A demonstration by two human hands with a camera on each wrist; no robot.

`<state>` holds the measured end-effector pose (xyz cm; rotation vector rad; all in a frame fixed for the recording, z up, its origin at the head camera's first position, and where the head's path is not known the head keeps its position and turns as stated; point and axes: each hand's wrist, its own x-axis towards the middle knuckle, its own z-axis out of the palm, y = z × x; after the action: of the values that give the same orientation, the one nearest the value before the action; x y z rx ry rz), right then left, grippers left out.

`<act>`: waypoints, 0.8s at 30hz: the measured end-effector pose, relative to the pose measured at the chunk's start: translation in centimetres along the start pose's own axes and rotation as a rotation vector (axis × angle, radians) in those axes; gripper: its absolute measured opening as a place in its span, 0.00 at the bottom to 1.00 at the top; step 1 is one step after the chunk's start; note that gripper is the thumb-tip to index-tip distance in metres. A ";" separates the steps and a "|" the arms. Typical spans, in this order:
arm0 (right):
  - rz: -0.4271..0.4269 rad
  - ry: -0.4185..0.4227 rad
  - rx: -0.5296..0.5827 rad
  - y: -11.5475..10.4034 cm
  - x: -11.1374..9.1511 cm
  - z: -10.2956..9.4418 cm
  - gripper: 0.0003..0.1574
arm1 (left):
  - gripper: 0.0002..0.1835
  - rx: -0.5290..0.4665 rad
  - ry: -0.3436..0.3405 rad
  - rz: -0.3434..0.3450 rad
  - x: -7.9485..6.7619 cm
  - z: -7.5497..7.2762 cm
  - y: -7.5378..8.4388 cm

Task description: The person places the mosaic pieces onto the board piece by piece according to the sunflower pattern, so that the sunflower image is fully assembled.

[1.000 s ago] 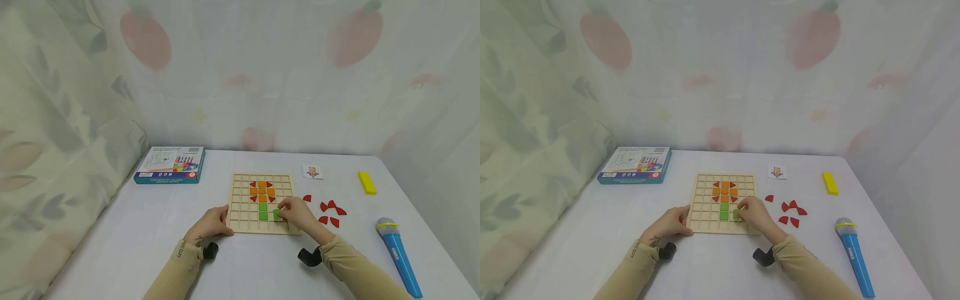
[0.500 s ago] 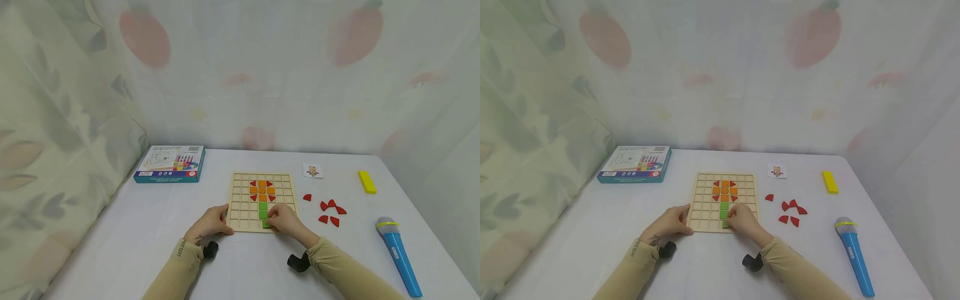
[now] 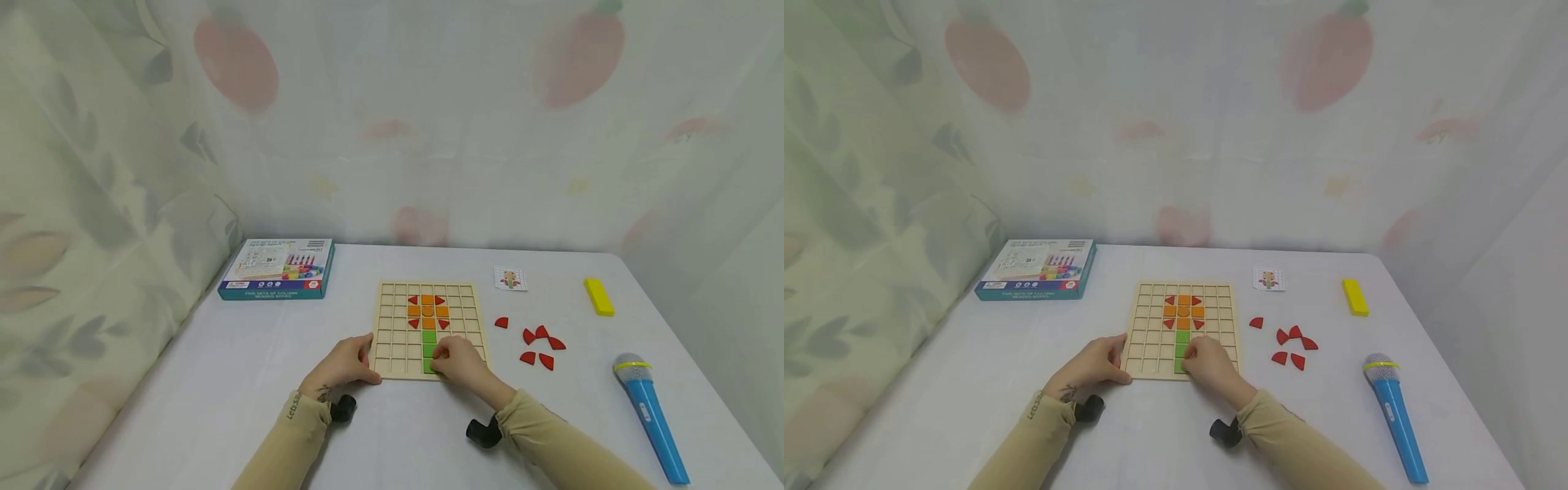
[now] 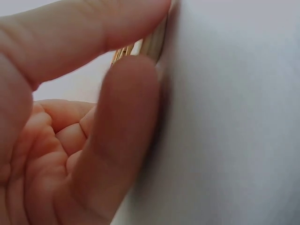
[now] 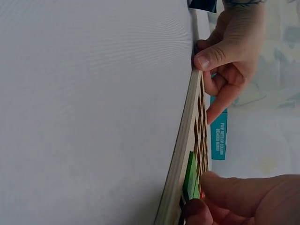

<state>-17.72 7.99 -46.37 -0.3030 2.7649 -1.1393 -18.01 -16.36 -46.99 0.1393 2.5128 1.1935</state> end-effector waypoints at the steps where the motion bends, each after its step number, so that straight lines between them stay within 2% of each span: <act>1: 0.012 -0.002 0.009 0.1 0.0 -0.2 0.04 | 0.52 -0.002 -0.002 0.004 0.1 0.0 -0.1; 4: 0.065 -0.009 0.053 0.4 0.0 -1.2 0.03 | 0.53 -0.012 -0.011 0.012 0.3 -0.1 -0.6; 8: 0.107 0.037 0.072 1.6 0.8 -4.3 0.08 | 0.55 -0.042 -0.028 0.021 0.6 -0.2 -1.1; 12: 0.128 0.103 0.020 3.4 1.8 -8.3 0.13 | 0.55 -0.083 -0.048 0.029 0.8 -0.4 -1.4; 14: 0.142 0.114 -0.052 4.5 2.3 -9.9 0.16 | 0.56 -0.106 -0.057 0.026 0.9 -0.5 -1.5; 16: 0.171 0.090 -0.131 5.5 2.7 -11.1 0.18 | 0.56 -0.128 -0.061 0.020 0.8 -0.6 -1.5; 19: 0.220 0.012 -0.237 6.9 3.3 -11.8 0.22 | 0.56 -0.142 -0.061 0.011 0.8 -0.7 -1.2; 22: 0.251 -0.064 -0.283 8.0 3.7 -11.7 0.25 | 0.56 -0.136 -0.053 -0.005 0.7 -0.7 -0.9; 24: 0.247 -0.086 -0.298 8.5 3.9 -11.2 0.25 | 0.55 -0.130 -0.046 -0.013 0.7 -0.6 -0.6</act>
<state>-24.88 20.61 -44.65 -0.0351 2.7933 -0.6432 -18.83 -17.05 -47.30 0.1154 2.3851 1.3282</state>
